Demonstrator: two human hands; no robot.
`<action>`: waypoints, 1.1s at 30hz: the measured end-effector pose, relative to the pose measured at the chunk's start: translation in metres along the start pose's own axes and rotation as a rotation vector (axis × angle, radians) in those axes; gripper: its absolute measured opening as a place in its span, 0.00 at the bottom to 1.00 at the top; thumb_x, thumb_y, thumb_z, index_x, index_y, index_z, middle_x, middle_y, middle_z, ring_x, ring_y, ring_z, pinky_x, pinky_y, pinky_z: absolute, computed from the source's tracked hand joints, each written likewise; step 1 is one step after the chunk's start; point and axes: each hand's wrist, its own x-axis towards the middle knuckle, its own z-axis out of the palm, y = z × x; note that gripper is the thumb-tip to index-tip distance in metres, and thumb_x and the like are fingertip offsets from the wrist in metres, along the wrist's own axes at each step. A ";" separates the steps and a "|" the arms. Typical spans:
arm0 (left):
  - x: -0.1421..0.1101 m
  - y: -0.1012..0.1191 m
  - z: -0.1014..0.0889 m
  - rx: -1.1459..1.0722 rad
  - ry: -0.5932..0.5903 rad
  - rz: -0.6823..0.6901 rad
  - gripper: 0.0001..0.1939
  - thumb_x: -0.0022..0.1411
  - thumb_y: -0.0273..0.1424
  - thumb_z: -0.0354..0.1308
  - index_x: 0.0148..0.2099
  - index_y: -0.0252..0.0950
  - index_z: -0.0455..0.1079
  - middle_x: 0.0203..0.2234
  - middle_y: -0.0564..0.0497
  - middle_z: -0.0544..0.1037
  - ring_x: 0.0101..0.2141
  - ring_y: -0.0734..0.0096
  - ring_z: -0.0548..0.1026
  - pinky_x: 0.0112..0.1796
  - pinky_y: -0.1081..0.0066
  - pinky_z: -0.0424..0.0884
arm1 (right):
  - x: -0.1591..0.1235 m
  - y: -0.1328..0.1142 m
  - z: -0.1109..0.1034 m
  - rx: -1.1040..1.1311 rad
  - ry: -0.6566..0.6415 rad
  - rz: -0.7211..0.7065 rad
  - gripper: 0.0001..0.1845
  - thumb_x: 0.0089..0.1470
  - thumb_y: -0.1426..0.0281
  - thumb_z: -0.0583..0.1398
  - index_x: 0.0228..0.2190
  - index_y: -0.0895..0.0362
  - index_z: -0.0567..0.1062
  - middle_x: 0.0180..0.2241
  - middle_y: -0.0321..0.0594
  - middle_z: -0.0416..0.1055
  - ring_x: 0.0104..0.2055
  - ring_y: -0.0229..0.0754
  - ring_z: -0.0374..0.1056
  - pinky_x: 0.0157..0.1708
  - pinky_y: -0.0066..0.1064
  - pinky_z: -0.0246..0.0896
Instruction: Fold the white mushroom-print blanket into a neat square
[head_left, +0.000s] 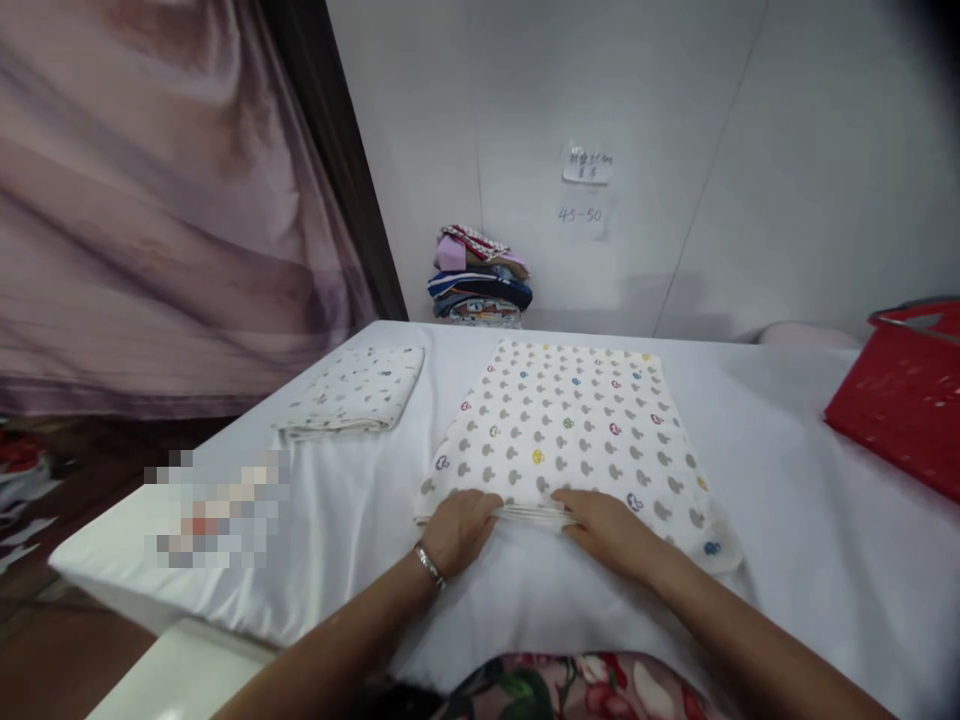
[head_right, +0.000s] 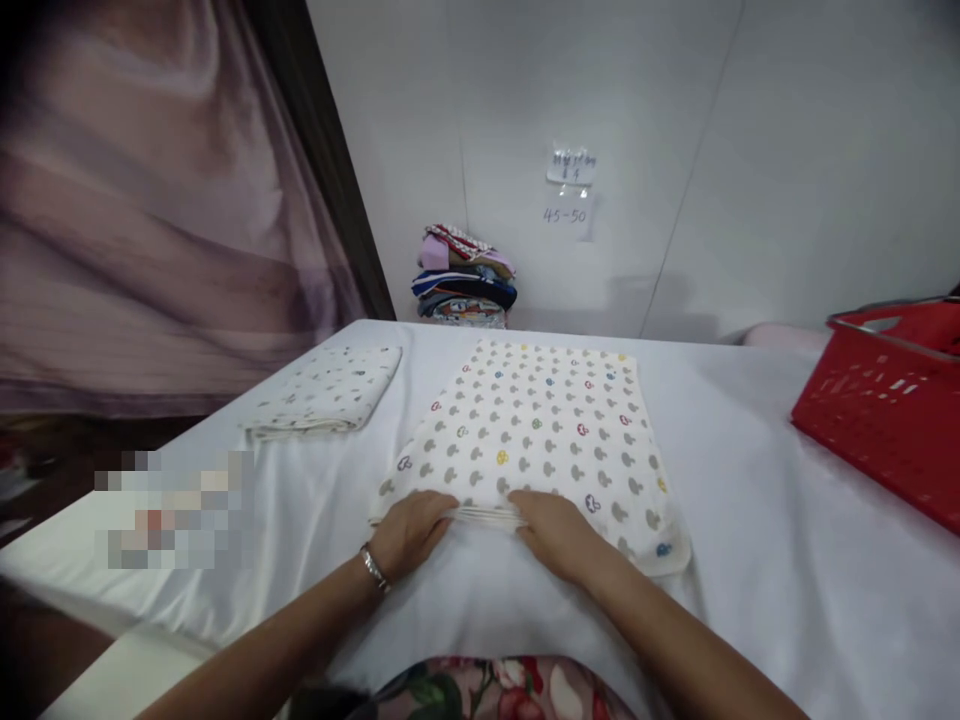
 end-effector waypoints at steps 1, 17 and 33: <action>0.001 0.001 -0.002 -0.013 -0.022 -0.003 0.09 0.62 0.28 0.44 0.41 0.35 0.65 0.30 0.49 0.73 0.33 0.66 0.71 0.36 0.67 0.65 | -0.002 0.001 0.000 -0.021 -0.008 -0.001 0.22 0.48 0.75 0.51 0.47 0.57 0.68 0.45 0.43 0.69 0.46 0.44 0.64 0.46 0.34 0.55; 0.002 0.008 -0.008 -0.056 0.010 0.023 0.10 0.64 0.28 0.44 0.41 0.35 0.66 0.38 0.48 0.72 0.39 0.67 0.69 0.39 0.67 0.64 | -0.028 0.003 0.005 -0.144 0.022 -0.018 0.16 0.53 0.77 0.50 0.43 0.57 0.68 0.40 0.43 0.67 0.43 0.42 0.61 0.42 0.32 0.55; -0.008 0.014 -0.007 -0.088 0.005 0.037 0.12 0.60 0.24 0.48 0.46 0.34 0.65 0.39 0.47 0.72 0.41 0.65 0.67 0.43 0.62 0.63 | -0.021 -0.007 0.013 -0.271 0.018 -0.098 0.16 0.55 0.75 0.49 0.44 0.57 0.68 0.39 0.44 0.68 0.41 0.44 0.62 0.39 0.34 0.57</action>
